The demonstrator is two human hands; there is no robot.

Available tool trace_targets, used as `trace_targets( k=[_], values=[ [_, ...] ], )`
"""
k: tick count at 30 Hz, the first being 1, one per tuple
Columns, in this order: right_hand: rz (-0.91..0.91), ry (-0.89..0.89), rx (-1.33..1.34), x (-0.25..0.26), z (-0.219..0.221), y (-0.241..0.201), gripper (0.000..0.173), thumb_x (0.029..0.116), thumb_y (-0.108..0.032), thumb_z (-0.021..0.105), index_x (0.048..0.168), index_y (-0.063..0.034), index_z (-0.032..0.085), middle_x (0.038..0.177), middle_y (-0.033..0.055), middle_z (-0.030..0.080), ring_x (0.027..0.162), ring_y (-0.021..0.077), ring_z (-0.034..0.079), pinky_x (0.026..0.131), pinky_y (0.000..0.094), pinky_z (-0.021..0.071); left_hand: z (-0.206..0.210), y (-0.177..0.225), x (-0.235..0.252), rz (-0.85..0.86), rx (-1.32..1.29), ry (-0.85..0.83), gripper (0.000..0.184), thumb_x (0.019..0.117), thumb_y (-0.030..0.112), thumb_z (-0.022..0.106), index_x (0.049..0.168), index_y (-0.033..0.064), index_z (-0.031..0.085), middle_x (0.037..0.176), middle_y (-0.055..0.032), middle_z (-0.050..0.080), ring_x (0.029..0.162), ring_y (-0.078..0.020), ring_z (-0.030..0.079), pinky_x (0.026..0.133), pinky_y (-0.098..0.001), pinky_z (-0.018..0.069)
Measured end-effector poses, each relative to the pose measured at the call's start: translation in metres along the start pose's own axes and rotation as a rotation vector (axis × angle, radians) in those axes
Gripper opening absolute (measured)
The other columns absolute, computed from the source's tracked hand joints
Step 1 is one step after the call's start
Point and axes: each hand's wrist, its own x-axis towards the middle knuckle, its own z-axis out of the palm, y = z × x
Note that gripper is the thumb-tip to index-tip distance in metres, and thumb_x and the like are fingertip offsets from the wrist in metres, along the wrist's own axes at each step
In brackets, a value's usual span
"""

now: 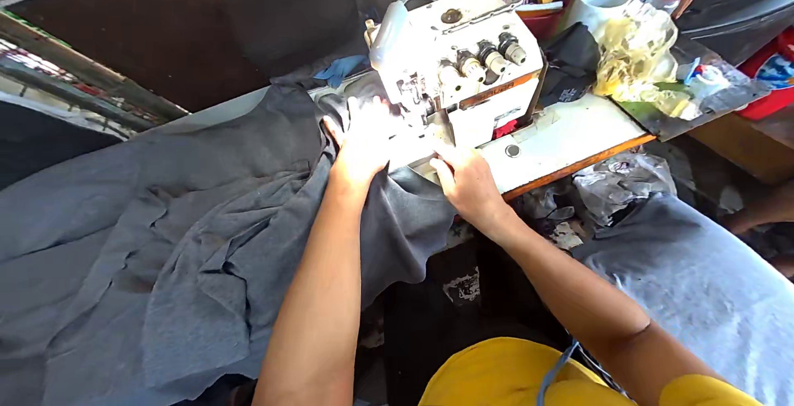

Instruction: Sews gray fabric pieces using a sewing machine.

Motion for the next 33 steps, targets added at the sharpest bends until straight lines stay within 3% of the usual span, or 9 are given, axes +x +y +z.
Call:
trace_targets(
  k=[3,5,8,13,19,24,28,31,33],
  values=[
    [-0.012,0.001,0.15,-0.034,-0.002,0.008,0.041,0.0954,-0.012,0.066,0.136,-0.0053,0.065,0.093,0.009,0.07,0.087,0.0243,0.067,0.078,0.0403,0.0575,-0.003,-0.008,-0.011,-0.127,0.098,0.039,0.055,0.1005,0.026,0.061,0.152,0.0093,0.049,0.16,-0.017,0.042,0.154,-0.05,0.017,0.11,-0.0857,0.0045],
    [0.072,-0.002,0.226,-0.054,-0.012,0.021,0.042,0.0955,-0.017,0.068,0.137,-0.0093,0.065,0.103,0.0093,0.071,0.092,0.0194,0.067,0.076,0.0331,0.0577,0.002,0.009,-0.062,-0.214,0.072,0.125,0.032,0.094,0.016,0.067,0.122,0.0005,0.068,0.125,-0.0271,0.065,0.133,-0.0525,0.048,0.108,-0.0774,0.0261],
    [0.323,0.102,0.431,-0.06,-0.02,0.043,0.037,0.0959,-0.013,0.067,0.132,-0.003,0.065,0.109,0.0138,0.068,0.087,0.0165,0.067,0.073,0.0309,0.0578,0.02,0.07,-0.098,-0.119,0.005,0.065,0.022,0.0922,0.012,0.066,0.106,-0.0032,0.073,0.098,-0.0298,0.07,0.105,-0.0527,0.063,0.087,-0.0678,0.0457],
    [0.25,0.327,0.681,-0.048,-0.012,0.051,0.029,0.0944,-0.013,0.064,0.12,-0.0031,0.055,0.11,0.0056,0.062,0.094,0.0091,0.064,0.082,0.0286,0.0565,0.046,0.1,-0.062,0.138,-0.442,0.014,0.033,0.1067,0.019,0.053,0.134,0.0027,0.065,0.124,-0.0206,0.068,0.119,-0.0384,0.063,0.102,-0.0571,0.0483],
    [-0.073,-0.256,0.418,-0.051,0.006,0.04,0.033,0.0923,-0.019,0.068,0.118,0.0024,0.069,0.115,0.0167,0.072,0.114,0.0304,0.065,0.104,0.0546,0.0458,0.031,0.029,-0.136,-0.124,-1.482,0.4,0.018,0.1056,0.013,0.052,0.111,0.0035,0.066,0.096,-0.0007,0.073,0.091,-0.008,0.07,0.085,-0.0311,0.06],
    [-0.244,-0.264,0.688,-0.034,0.028,-0.029,0.017,0.0965,-0.007,0.064,0.103,0.0026,0.076,0.094,0.0113,0.075,0.088,0.0132,0.07,0.085,0.0291,0.0571,0.001,-0.016,-0.213,-0.075,-2.166,0.875,0.044,0.1121,0.037,0.025,0.117,0.0122,0.06,0.104,-0.0059,0.075,0.103,-0.0187,0.073,0.089,-0.0433,0.0621],
    [-0.141,-0.226,0.919,-0.024,0.027,-0.099,0.013,0.0959,-0.005,0.066,0.101,0.0021,0.076,0.09,0.0067,0.075,0.081,0.0043,0.068,0.078,0.0233,0.0567,-0.038,-0.07,-0.188,0.15,-1.374,1.583,0.042,0.1122,0.035,0.019,0.137,0.0111,0.044,0.12,-0.0001,0.065,0.112,-0.0118,0.065,0.097,-0.0354,0.0556],
    [0.094,-0.138,1.06,-0.012,0.026,-0.094,0.012,0.0972,-0.005,0.063,0.105,-0.0013,0.073,0.086,0.0022,0.072,0.075,0.0048,0.065,0.07,0.0256,0.0571,-0.075,-0.086,-0.108,0.17,-0.743,1.257,0.052,0.1107,0.025,0.033,0.143,-0.0163,0.039,0.138,-0.0217,0.054,0.129,-0.0164,0.053,0.113,-0.032,0.0402],
    [0.32,-0.102,1.09,-0.015,0.027,-0.061,0.015,0.0979,-0.007,0.065,0.111,-0.0024,0.072,0.09,0.0049,0.073,0.079,0.0104,0.069,0.073,0.0322,0.0596,-0.083,-0.064,-0.06,0.105,-0.425,0.715,0.061,0.1086,0.033,0.036,0.156,-0.006,0.033,0.159,-0.0277,0.037,0.151,-0.0373,0.032,0.124,-0.0528,0.0239]
  ],
)
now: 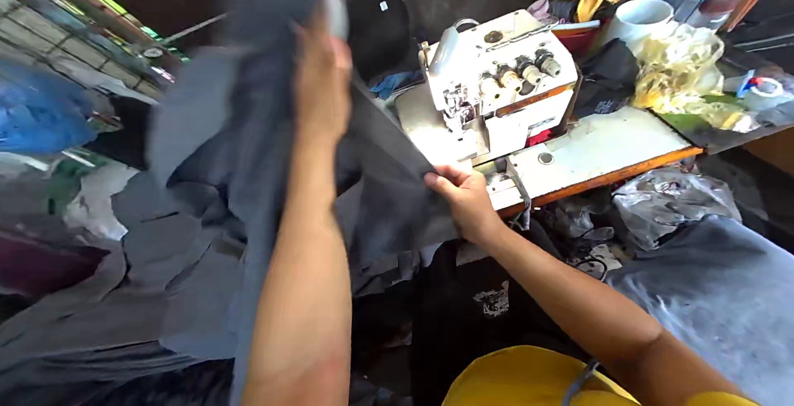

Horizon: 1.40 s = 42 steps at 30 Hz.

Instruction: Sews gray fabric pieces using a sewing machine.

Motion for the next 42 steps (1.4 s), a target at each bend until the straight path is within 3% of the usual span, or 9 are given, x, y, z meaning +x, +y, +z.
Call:
trace_targets(
  k=[3,10,17,22,26,31,34,38,42],
  values=[
    [0.154,0.109,-0.043,-0.008,-0.053,0.019,0.029,0.0947,-0.004,0.067,0.122,0.003,0.062,0.095,0.01,0.074,0.086,0.0148,0.073,0.081,0.0352,0.0622,0.096,-0.006,-0.015,-0.054,0.205,-0.511,0.07,0.1028,0.023,0.059,0.162,0.0051,0.026,0.17,-0.0209,0.016,0.154,-0.0532,0.003,0.114,-0.0811,0.0055],
    [0.101,0.123,-0.134,-0.003,-0.083,0.023,0.024,0.091,0.0,0.069,0.11,-0.0011,0.055,0.081,0.0032,0.07,0.075,0.0088,0.069,0.075,0.0286,0.0585,0.151,-0.01,-0.008,-0.11,0.333,-0.529,0.067,0.1089,0.046,0.03,0.164,0.008,0.023,0.172,-0.0145,0.014,0.158,-0.0442,-0.001,0.113,-0.081,-0.0008],
    [0.022,0.029,-0.565,0.015,-0.094,0.029,0.014,0.0937,-0.005,0.064,0.107,0.0004,0.066,0.096,0.009,0.07,0.086,0.0129,0.068,0.082,0.0303,0.0568,0.152,-0.042,0.012,-0.149,0.19,-0.456,0.071,0.109,0.05,0.036,0.164,0.0074,0.022,0.172,-0.015,0.012,0.157,-0.0443,-0.003,0.116,-0.0768,-0.0016],
    [-0.27,0.002,-1.111,-0.009,-0.117,0.022,0.017,0.0883,0.005,0.06,0.095,-0.0002,0.074,0.096,0.0182,0.071,0.097,0.0379,0.068,0.089,0.0498,0.0551,0.111,-0.035,-0.053,0.159,-0.045,0.088,0.04,0.0978,0.015,0.055,0.134,-0.0017,0.061,0.143,-0.0191,0.058,0.143,-0.0361,0.045,0.12,-0.0545,0.0326],
    [-0.446,0.022,-0.925,-0.003,-0.082,0.005,0.016,0.0894,-0.001,0.064,0.101,-0.0039,0.076,0.097,0.0089,0.075,0.094,0.0236,0.071,0.087,0.0401,0.0582,0.1,-0.039,-0.101,0.367,-0.028,-0.118,0.024,0.0973,0.029,0.067,0.104,0.0081,0.078,0.108,-0.0144,0.071,0.11,-0.0311,0.065,0.099,-0.0508,0.0491],
    [-0.396,-0.203,-0.879,0.022,-0.063,0.032,0.02,0.0946,-0.006,0.062,0.11,-0.0011,0.075,0.105,0.0146,0.075,0.102,0.0272,0.072,0.094,0.0431,0.057,0.083,-0.037,-0.096,0.35,-0.102,-0.157,0.01,0.0918,0.015,0.07,0.091,0.0058,0.075,0.099,-0.0098,0.072,0.111,-0.0298,0.063,0.1,-0.0498,0.0467],
    [-0.266,-0.01,-0.689,0.014,-0.062,0.028,0.022,0.0974,-0.016,0.064,0.11,-0.0011,0.075,0.104,0.0118,0.075,0.097,0.0181,0.073,0.09,0.0349,0.0592,0.066,-0.036,-0.08,0.313,-0.271,-0.272,0.01,0.0938,0.014,0.066,0.095,0.0047,0.071,0.112,-0.0078,0.072,0.122,-0.0204,0.062,0.107,-0.0407,0.0486],
    [-0.061,-0.049,-0.433,0.013,-0.052,0.003,0.034,0.0954,-0.026,0.071,0.121,-0.0034,0.068,0.103,0.0066,0.073,0.092,0.0113,0.069,0.084,0.0348,0.0569,0.071,-0.016,-0.055,0.316,-0.386,-0.405,0.006,0.0944,0.005,0.066,0.097,0.0012,0.07,0.096,-0.0044,0.07,0.089,-0.0058,0.067,0.085,-0.0252,0.0557],
    [0.022,0.006,-0.463,0.014,-0.064,0.009,0.019,0.0959,-0.02,0.07,0.104,-0.0036,0.073,0.09,0.0056,0.073,0.084,0.0098,0.069,0.082,0.0336,0.0575,0.086,-0.008,-0.037,0.336,-0.354,-0.373,0.007,0.0965,0.006,0.066,0.097,0.0016,0.071,0.09,-0.0044,0.07,0.081,-0.0043,0.065,0.078,-0.0226,0.0546]
  ],
)
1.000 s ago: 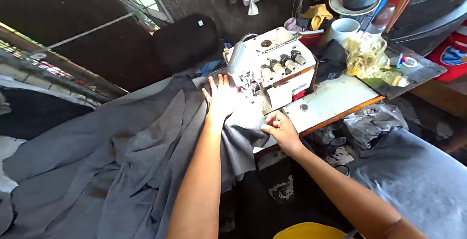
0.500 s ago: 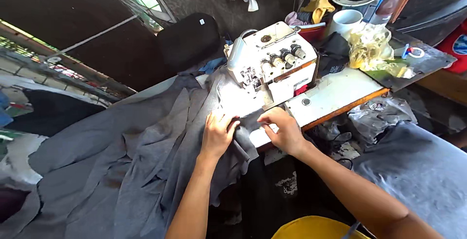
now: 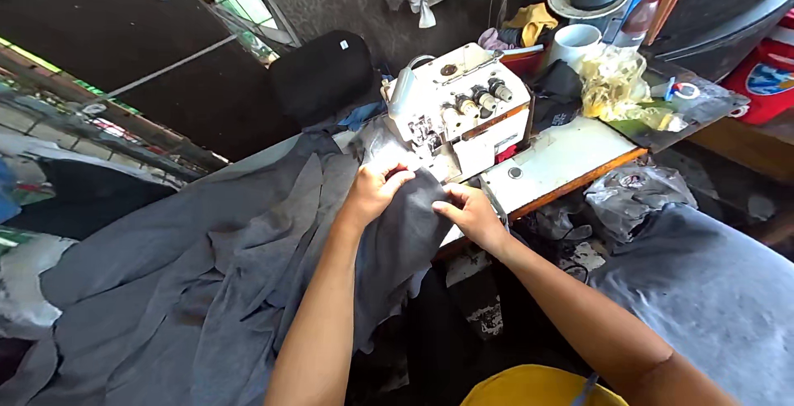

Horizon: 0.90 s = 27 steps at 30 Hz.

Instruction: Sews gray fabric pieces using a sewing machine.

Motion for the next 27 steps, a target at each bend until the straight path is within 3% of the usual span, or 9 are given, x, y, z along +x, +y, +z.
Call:
trace_targets(
  k=[5,8,10,13,16,18,20,22,27],
  values=[
    [0.083,0.21,-0.087,-0.007,0.001,0.013,0.014,0.094,-0.016,0.071,0.1,-0.003,0.073,0.086,0.0042,0.072,0.079,0.0099,0.067,0.079,0.0323,0.0551,0.014,-0.002,0.006,-0.088,0.123,0.12,0.011,0.0966,0.008,0.068,0.098,-0.0013,0.073,0.095,-0.0147,0.072,0.087,-0.0214,0.07,0.084,-0.0405,0.0565],
    [0.091,0.282,-0.157,0.002,0.011,0.023,0.029,0.0929,-0.015,0.073,0.118,-0.0014,0.068,0.083,0.006,0.07,0.075,0.0155,0.066,0.076,0.0365,0.0552,0.024,-0.005,0.011,-0.079,0.167,0.117,0.013,0.0977,0.009,0.066,0.1,-0.0013,0.074,0.101,-0.0175,0.073,0.096,-0.0285,0.071,0.091,-0.0477,0.0552],
    [0.014,0.311,-0.242,0.009,0.015,0.03,0.027,0.0934,-0.015,0.071,0.115,0.0011,0.073,0.088,0.0116,0.073,0.081,0.021,0.07,0.081,0.0409,0.0568,0.032,-0.011,0.013,-0.07,0.206,0.121,0.012,0.0956,0.01,0.069,0.096,-0.0014,0.075,0.097,-0.0184,0.073,0.093,-0.0309,0.07,0.088,-0.051,0.0547],
    [-0.051,0.301,-0.342,0.005,0.008,0.035,0.018,0.0938,-0.016,0.07,0.094,0.0002,0.076,0.089,0.0133,0.073,0.086,0.0246,0.071,0.083,0.0446,0.057,0.037,-0.011,0.011,-0.114,0.178,0.148,0.009,0.0901,0.009,0.075,0.092,0.001,0.074,0.088,-0.0135,0.071,0.079,-0.0233,0.067,0.076,-0.044,0.0545],
    [0.05,0.175,-0.255,-0.019,-0.008,0.035,0.022,0.0949,-0.022,0.069,0.095,-0.0017,0.076,0.092,0.0103,0.073,0.087,0.0181,0.069,0.083,0.0389,0.0557,0.038,-0.009,0.002,-0.129,0.055,0.14,0.01,0.0861,0.01,0.077,0.093,0.0047,0.073,0.084,-0.0039,0.07,0.073,-0.008,0.063,0.07,-0.0284,0.0533],
    [0.07,0.132,-0.164,-0.035,-0.011,0.036,0.021,0.0944,-0.023,0.07,0.093,-0.0034,0.075,0.09,0.0055,0.072,0.083,0.0084,0.066,0.078,0.029,0.0548,0.04,-0.006,-0.002,-0.118,0.0,0.156,0.01,0.083,0.008,0.079,0.089,0.0035,0.073,0.081,-0.0023,0.07,0.072,-0.0039,0.063,0.07,-0.024,0.0534],
    [0.077,0.123,-0.092,-0.042,-0.011,0.034,0.02,0.0948,-0.024,0.07,0.089,-0.0053,0.074,0.084,-0.0003,0.069,0.076,0.0004,0.062,0.071,0.0205,0.0511,0.042,-0.006,-0.005,-0.116,0.026,0.187,0.011,0.0821,0.01,0.08,0.087,0.0033,0.074,0.08,-0.0043,0.071,0.073,-0.0076,0.065,0.071,-0.0294,0.0531],
    [0.091,0.119,-0.084,-0.038,-0.013,0.03,0.021,0.0957,-0.025,0.069,0.089,-0.0059,0.074,0.082,-0.0019,0.068,0.073,-0.0011,0.059,0.069,0.0197,0.0491,0.043,-0.006,-0.001,-0.124,0.062,0.205,0.009,0.0837,0.01,0.08,0.088,0.0031,0.076,0.084,-0.0079,0.074,0.079,-0.014,0.069,0.076,-0.0375,0.0544],
    [0.129,0.097,-0.06,-0.014,-0.016,0.019,0.021,0.098,-0.025,0.067,0.089,-0.0064,0.073,0.076,-0.003,0.065,0.069,0.0011,0.057,0.068,0.0229,0.0481,0.041,-0.014,0.014,-0.113,0.139,0.239,0.009,0.0861,0.009,0.08,0.094,0.0046,0.079,0.091,-0.0099,0.074,0.082,-0.0176,0.069,0.08,-0.038,0.0552]
  ],
)
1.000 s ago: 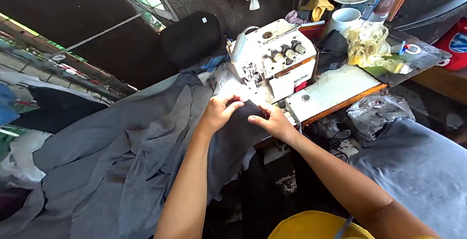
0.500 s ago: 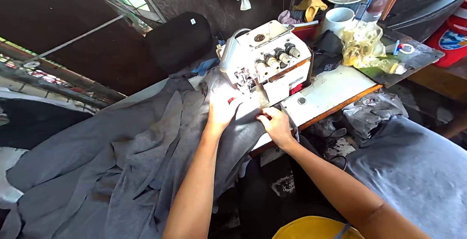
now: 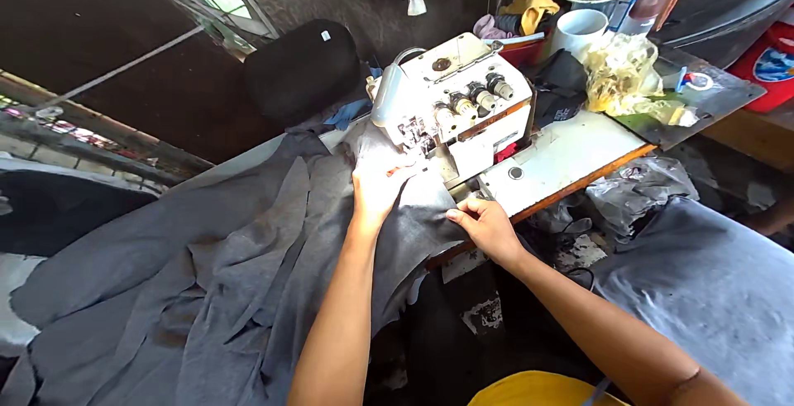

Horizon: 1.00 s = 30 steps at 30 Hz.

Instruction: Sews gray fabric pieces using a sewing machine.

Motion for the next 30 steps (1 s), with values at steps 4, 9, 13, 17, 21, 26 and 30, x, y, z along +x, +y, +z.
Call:
trace_targets(
  k=[4,9,13,17,21,26,30],
  values=[
    [-0.016,0.032,-0.054,0.004,0.001,-0.003,0.024,0.0969,-0.027,0.069,0.095,-0.0044,0.074,0.095,0.007,0.065,0.088,0.0124,0.062,0.08,0.0306,0.0517,-0.004,-0.001,0.003,0.038,0.002,-0.053,0.01,0.0877,0.008,0.078,0.098,0.0061,0.078,0.096,-0.0116,0.073,0.085,-0.0215,0.069,0.081,-0.041,0.056],
    [-0.069,-0.038,0.014,-0.005,-0.001,0.005,0.025,0.097,-0.026,0.066,0.102,-0.003,0.073,0.128,0.012,0.064,0.118,0.0206,0.059,0.097,0.0372,0.0493,-0.001,-0.003,0.003,0.059,-0.023,-0.016,0.013,0.0868,0.011,0.08,0.098,0.0057,0.077,0.098,-0.0119,0.071,0.087,-0.0201,0.067,0.081,-0.0376,0.0559],
    [0.025,-0.096,0.228,-0.024,-0.007,0.008,0.012,0.0953,-0.011,0.069,0.103,-0.0011,0.07,0.092,0.003,0.071,0.084,0.0039,0.067,0.078,0.0222,0.0562,-0.003,-0.008,-0.026,0.134,0.109,0.215,0.018,0.09,0.012,0.073,0.098,-0.0037,0.075,0.115,-0.0234,0.068,0.114,-0.0366,0.063,0.102,-0.0465,0.0492],
    [0.157,-0.056,0.362,-0.039,-0.013,0.012,0.007,0.0945,-0.006,0.07,0.096,-0.0007,0.073,0.081,0.001,0.071,0.07,0.005,0.066,0.067,0.0213,0.056,0.0,0.007,-0.083,0.227,0.133,0.299,0.023,0.0967,0.025,0.064,0.102,0.0052,0.073,0.118,-0.0175,0.065,0.124,-0.0332,0.053,0.109,-0.0459,0.0401],
    [0.267,-0.045,0.48,-0.04,-0.009,0.005,0.004,0.0945,-0.001,0.069,0.094,0.0021,0.072,0.079,0.0044,0.072,0.068,0.0084,0.067,0.066,0.0237,0.0577,0.028,0.021,-0.13,0.414,0.24,0.115,0.041,0.0979,0.047,0.06,0.134,0.0279,0.063,0.135,-0.0065,0.06,0.134,-0.0296,0.047,0.115,-0.0439,0.033],
    [0.227,-0.066,0.519,-0.041,-0.01,-0.022,0.005,0.0934,0.004,0.066,0.094,0.0024,0.071,0.08,0.0042,0.071,0.07,0.0086,0.068,0.07,0.0244,0.0596,0.058,0.027,-0.122,0.354,0.43,0.181,0.061,0.0953,0.042,0.067,0.151,0.0327,0.042,0.159,-0.0123,0.036,0.155,-0.0371,0.017,0.125,-0.0566,0.0102],
    [0.238,-0.101,0.488,-0.047,-0.014,-0.015,0.008,0.0942,0.004,0.063,0.097,0.0028,0.071,0.08,0.0039,0.072,0.069,0.0083,0.068,0.068,0.0243,0.0587,0.046,0.024,-0.112,0.318,0.492,0.168,0.07,0.0804,-0.003,0.066,0.144,0.0247,0.06,0.151,-0.015,0.053,0.152,-0.0411,0.031,0.123,-0.0616,0.0172]
  ],
)
